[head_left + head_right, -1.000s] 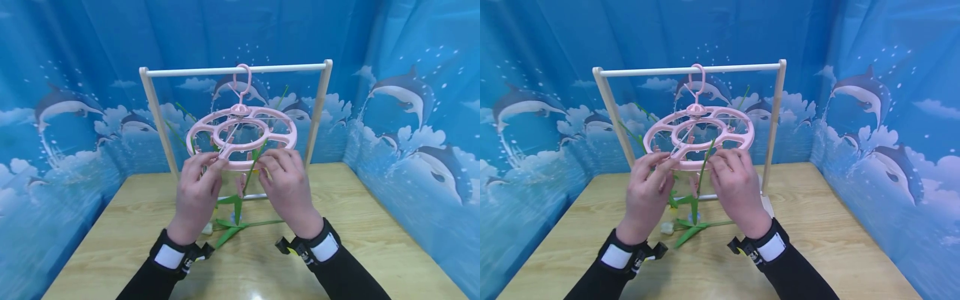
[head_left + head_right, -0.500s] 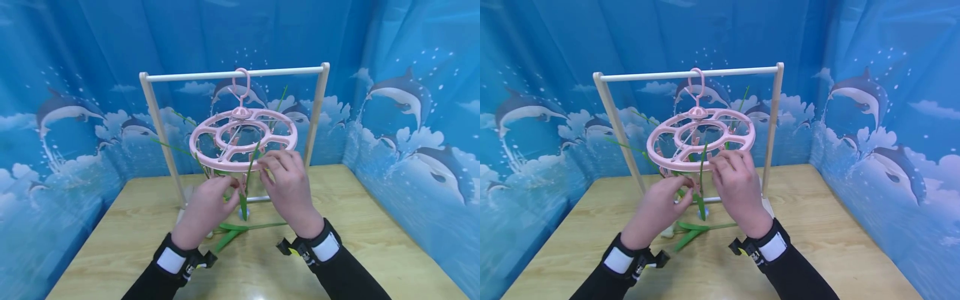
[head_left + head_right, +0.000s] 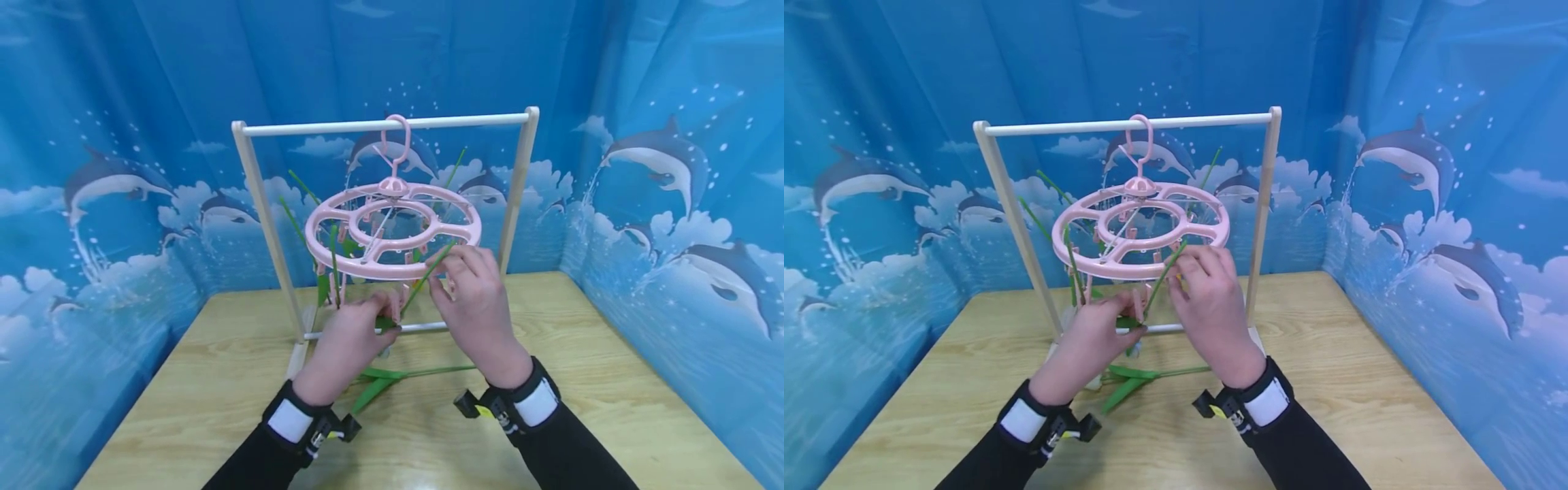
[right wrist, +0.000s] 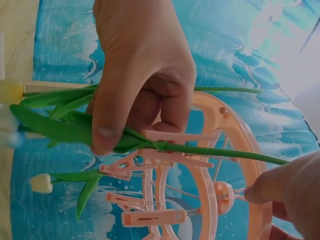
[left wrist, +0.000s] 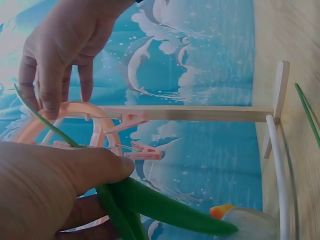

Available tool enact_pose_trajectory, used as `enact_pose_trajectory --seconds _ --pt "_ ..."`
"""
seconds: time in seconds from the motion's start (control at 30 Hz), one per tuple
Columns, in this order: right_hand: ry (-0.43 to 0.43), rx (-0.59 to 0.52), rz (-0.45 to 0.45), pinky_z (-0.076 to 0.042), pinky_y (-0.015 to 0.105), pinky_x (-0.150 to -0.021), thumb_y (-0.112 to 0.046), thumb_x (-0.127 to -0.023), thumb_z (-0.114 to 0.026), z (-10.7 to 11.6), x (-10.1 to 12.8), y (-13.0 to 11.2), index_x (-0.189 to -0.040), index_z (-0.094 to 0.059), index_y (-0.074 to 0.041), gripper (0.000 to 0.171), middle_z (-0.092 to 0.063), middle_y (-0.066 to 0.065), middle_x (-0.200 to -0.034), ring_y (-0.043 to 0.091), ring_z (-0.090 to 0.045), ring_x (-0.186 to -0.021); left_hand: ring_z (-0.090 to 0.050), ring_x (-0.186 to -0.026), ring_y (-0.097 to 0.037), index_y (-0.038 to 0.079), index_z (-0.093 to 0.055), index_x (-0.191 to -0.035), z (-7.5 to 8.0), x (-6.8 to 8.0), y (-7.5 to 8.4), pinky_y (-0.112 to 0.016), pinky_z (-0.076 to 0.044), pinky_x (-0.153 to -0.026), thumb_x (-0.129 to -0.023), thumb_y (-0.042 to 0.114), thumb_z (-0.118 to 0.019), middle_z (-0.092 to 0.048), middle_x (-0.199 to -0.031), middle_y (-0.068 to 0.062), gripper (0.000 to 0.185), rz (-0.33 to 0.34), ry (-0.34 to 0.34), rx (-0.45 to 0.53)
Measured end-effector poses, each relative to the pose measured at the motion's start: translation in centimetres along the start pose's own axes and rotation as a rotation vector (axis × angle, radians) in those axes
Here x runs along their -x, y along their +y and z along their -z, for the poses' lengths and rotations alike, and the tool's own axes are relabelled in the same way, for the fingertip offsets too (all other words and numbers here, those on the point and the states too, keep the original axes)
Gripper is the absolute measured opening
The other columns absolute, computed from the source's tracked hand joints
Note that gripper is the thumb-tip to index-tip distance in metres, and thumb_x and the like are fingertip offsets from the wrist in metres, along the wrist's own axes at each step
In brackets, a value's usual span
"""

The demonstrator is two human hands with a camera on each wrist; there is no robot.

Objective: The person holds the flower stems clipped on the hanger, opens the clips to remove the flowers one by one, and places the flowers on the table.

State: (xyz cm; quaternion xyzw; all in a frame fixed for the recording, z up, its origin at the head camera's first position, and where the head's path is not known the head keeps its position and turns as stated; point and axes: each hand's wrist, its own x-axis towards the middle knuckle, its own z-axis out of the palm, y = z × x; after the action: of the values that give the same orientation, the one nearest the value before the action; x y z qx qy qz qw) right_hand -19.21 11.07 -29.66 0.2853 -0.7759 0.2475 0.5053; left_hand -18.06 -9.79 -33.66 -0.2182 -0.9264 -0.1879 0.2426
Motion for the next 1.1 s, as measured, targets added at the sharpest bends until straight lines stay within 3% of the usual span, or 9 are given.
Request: enact_pose_trajectory --seconds 0.13,0.27,0.4,0.53,0.63,0.7,0.83,0.97,1.1 --pt "-0.014 -0.021 -0.018 -0.056 0.047 -0.092 0.005 -0.084 -0.087 0.1 -0.2 0.1 -0.105 -0.074 0.001 0.025 -0.075 0.016 -0.105 0.038 -0.064 -0.102 -0.079 -0.093 -0.012 0.024 -0.069 -0.105 0.4 0.0 0.2 -0.031 -0.067 -0.083 -0.085 0.020 -0.096 -0.081 -0.102 0.007 0.034 0.025 -0.028 0.012" --pt "-0.029 -0.105 -0.137 -0.052 0.039 -0.082 0.009 -0.087 -0.073 0.6 -0.2 -0.1 -0.129 -0.061 0.004 0.044 -0.070 0.018 -0.122 0.032 -0.059 -0.096 -0.076 -0.090 -0.011 0.021 -0.071 -0.108 0.9 0.1 0.6 -0.030 -0.066 -0.081 -0.088 0.018 -0.094 -0.079 -0.099 0.006 0.031 0.038 -0.042 -0.008" --pt "0.117 -0.303 -0.284 -0.053 0.041 -0.108 0.013 -0.089 -0.056 1.2 -0.3 -0.4 -0.146 -0.040 0.006 0.059 -0.055 0.024 -0.146 0.031 -0.058 -0.120 -0.072 -0.093 -0.014 0.020 -0.071 -0.112 1.2 0.3 1.2 -0.030 -0.064 -0.083 -0.088 0.015 -0.093 -0.079 -0.102 0.004 0.032 0.025 -0.009 -0.038" --pt "0.477 -0.395 -0.062 -0.037 0.047 -0.129 0.010 -0.089 -0.052 1.4 -1.1 -0.9 -0.124 -0.051 0.011 0.035 -0.056 0.028 -0.133 0.037 -0.051 -0.134 -0.068 -0.094 -0.015 0.019 -0.073 -0.112 1.3 0.6 1.2 -0.029 -0.063 -0.083 -0.085 0.012 -0.095 -0.079 -0.106 0.004 0.035 -0.044 0.073 -0.090" --pt "0.606 -0.350 0.165 -0.049 0.037 -0.105 0.005 -0.089 -0.052 1.6 -1.4 -1.5 -0.099 -0.058 0.007 0.012 -0.061 0.025 -0.109 0.037 -0.056 -0.107 -0.066 -0.096 -0.015 0.019 -0.075 -0.110 1.6 0.8 1.1 -0.028 -0.063 -0.084 -0.082 0.010 -0.097 -0.077 -0.106 0.004 0.037 -0.100 0.133 -0.124" --pt "0.542 -0.340 0.254 -0.051 0.033 -0.089 0.003 -0.091 -0.051 1.9 -1.4 -1.7 -0.091 -0.062 0.004 0.010 -0.063 0.020 -0.094 0.034 -0.057 -0.092 -0.066 -0.097 -0.015 0.019 -0.075 -0.109 1.9 0.8 1.2 -0.028 -0.063 -0.086 -0.080 0.009 -0.098 -0.077 -0.106 0.004 0.038 -0.120 0.158 -0.141" --pt "0.228 -0.319 0.251 -0.050 0.028 -0.062 -0.001 -0.092 -0.052 2.3 -0.9 -1.2 -0.089 -0.069 0.001 0.018 -0.067 0.010 -0.078 0.020 -0.057 -0.070 -0.066 -0.098 -0.017 0.020 -0.075 -0.107 2.4 0.8 1.3 -0.029 -0.063 -0.087 -0.080 0.007 -0.097 -0.076 -0.105 0.004 0.038 -0.147 0.198 -0.161" --pt "-0.042 -0.210 0.176 -0.054 0.027 -0.059 -0.007 -0.098 -0.058 2.4 -0.4 -0.6 -0.092 -0.072 -0.004 0.016 -0.070 0.005 -0.079 0.013 -0.061 -0.069 -0.069 -0.098 -0.018 0.020 -0.076 -0.108 2.9 0.9 1.3 -0.028 -0.064 -0.084 -0.084 0.005 -0.094 -0.077 -0.107 0.003 0.034 -0.173 0.240 -0.168" --pt "-0.171 -0.172 0.099 -0.062 0.030 -0.064 -0.010 -0.101 -0.065 2.3 -0.3 -0.2 -0.095 -0.073 -0.007 0.010 -0.072 0.004 -0.084 0.014 -0.067 -0.074 -0.073 -0.099 -0.019 0.019 -0.075 -0.116 3.2 1.0 1.1 -0.028 -0.065 -0.082 -0.087 0.005 -0.092 -0.079 -0.113 0.001 0.036 -0.193 0.260 -0.171"
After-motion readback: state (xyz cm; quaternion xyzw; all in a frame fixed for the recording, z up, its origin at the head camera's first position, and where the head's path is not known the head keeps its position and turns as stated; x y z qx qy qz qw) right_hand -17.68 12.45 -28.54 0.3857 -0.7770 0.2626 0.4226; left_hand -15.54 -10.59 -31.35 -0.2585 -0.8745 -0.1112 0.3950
